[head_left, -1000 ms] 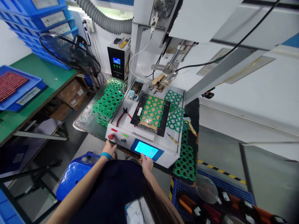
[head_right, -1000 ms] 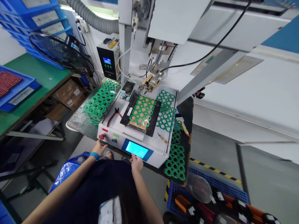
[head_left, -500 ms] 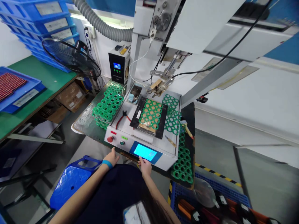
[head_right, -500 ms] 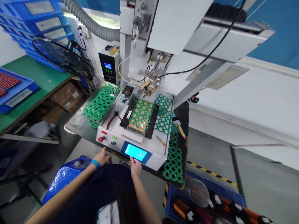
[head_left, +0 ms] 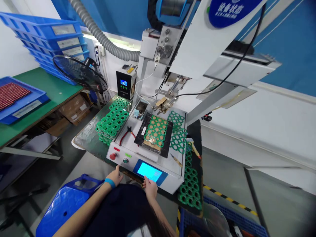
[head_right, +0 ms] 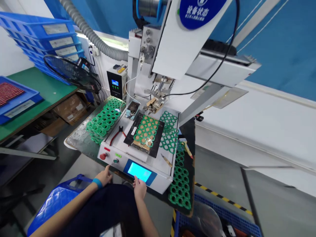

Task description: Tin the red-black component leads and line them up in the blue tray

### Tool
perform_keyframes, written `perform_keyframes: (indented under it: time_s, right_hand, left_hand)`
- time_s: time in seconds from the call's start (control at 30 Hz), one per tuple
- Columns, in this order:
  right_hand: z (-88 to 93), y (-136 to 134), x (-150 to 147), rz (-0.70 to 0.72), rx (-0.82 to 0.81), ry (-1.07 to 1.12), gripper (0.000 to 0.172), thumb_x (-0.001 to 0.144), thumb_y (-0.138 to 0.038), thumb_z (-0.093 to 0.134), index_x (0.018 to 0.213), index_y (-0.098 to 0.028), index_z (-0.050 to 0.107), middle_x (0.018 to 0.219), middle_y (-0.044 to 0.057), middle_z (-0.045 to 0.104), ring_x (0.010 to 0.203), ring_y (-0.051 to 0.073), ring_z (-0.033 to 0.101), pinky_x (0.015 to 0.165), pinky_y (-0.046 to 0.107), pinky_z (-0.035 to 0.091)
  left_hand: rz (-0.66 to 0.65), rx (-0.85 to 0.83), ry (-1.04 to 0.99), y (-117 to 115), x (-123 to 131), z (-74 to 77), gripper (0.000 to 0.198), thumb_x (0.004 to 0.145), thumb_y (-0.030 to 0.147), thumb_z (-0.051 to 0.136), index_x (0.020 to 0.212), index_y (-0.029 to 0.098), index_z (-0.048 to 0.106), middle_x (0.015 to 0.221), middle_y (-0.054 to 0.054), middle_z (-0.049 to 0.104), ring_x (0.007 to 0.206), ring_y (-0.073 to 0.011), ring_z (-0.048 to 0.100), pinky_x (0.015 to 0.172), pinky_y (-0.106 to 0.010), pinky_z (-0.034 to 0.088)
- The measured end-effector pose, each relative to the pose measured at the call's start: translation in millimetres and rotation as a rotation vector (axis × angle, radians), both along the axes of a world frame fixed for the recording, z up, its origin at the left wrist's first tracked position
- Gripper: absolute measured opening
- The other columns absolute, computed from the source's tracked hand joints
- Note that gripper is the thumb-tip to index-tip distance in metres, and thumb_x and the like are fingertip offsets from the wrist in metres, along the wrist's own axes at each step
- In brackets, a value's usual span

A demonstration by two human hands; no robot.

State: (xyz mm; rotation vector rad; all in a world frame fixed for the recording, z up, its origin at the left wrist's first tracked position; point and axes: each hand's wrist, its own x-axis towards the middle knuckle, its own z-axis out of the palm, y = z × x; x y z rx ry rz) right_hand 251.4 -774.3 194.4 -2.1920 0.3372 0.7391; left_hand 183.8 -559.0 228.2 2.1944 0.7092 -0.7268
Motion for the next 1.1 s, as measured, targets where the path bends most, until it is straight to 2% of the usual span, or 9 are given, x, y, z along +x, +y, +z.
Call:
perform_keyframes:
  time_s: [0.27, 0.53, 0.7, 1.1]
  right_hand:
    - [-4.2, 0, -4, -0.006, -0.003, 0.012, 0.034, 0.090, -0.044, 0.051, 0.078, -0.014, 0.062, 0.072, -0.001, 0.064, 0.066, 0.013, 0.062, 0.068, 0.032, 0.052]
    - [-9.4, -5, -10, 0.038, 0.017, -0.054, 0.037, 0.089, -0.046, 0.051, 0.075, -0.014, 0.062, 0.067, -0.002, 0.063, 0.062, 0.013, 0.061, 0.066, 0.031, 0.051]
    - [-16.0, -8, -10, 0.080, 0.033, -0.069, 0.036, 0.090, -0.044, 0.051, 0.073, -0.015, 0.062, 0.065, -0.002, 0.062, 0.060, 0.012, 0.060, 0.065, 0.030, 0.051]
    - [-26.1, -17, -12, 0.184, 0.048, -0.104, 0.026, 0.091, -0.037, 0.052, 0.085, -0.014, 0.063, 0.073, -0.002, 0.064, 0.061, 0.012, 0.060, 0.066, 0.031, 0.051]
  left_hand:
    - [-0.059, -0.045, -0.011, 3, -9, -3.7, 0.038, 0.091, 0.033, 0.052, 0.124, 0.016, 0.049, 0.108, -0.007, 0.063, 0.099, -0.0206, 0.061, 0.092, -0.045, 0.047]
    - [-0.129, -0.056, 0.026, 3, -8, -6.6, 0.036, 0.090, 0.036, 0.052, 0.121, 0.016, 0.051, 0.111, -0.007, 0.061, 0.099, -0.0202, 0.061, 0.089, -0.044, 0.049]
    - [-0.170, -0.041, 0.015, 2, -3, -6.6, 0.034, 0.090, 0.034, 0.052, 0.119, 0.015, 0.053, 0.105, -0.006, 0.063, 0.098, -0.0198, 0.061, 0.090, -0.044, 0.048]
    - [-0.173, -0.016, -0.004, 0, 1, -14.2, 0.032, 0.090, 0.034, 0.052, 0.115, 0.014, 0.055, 0.100, -0.006, 0.065, 0.096, -0.0195, 0.062, 0.089, -0.043, 0.049]
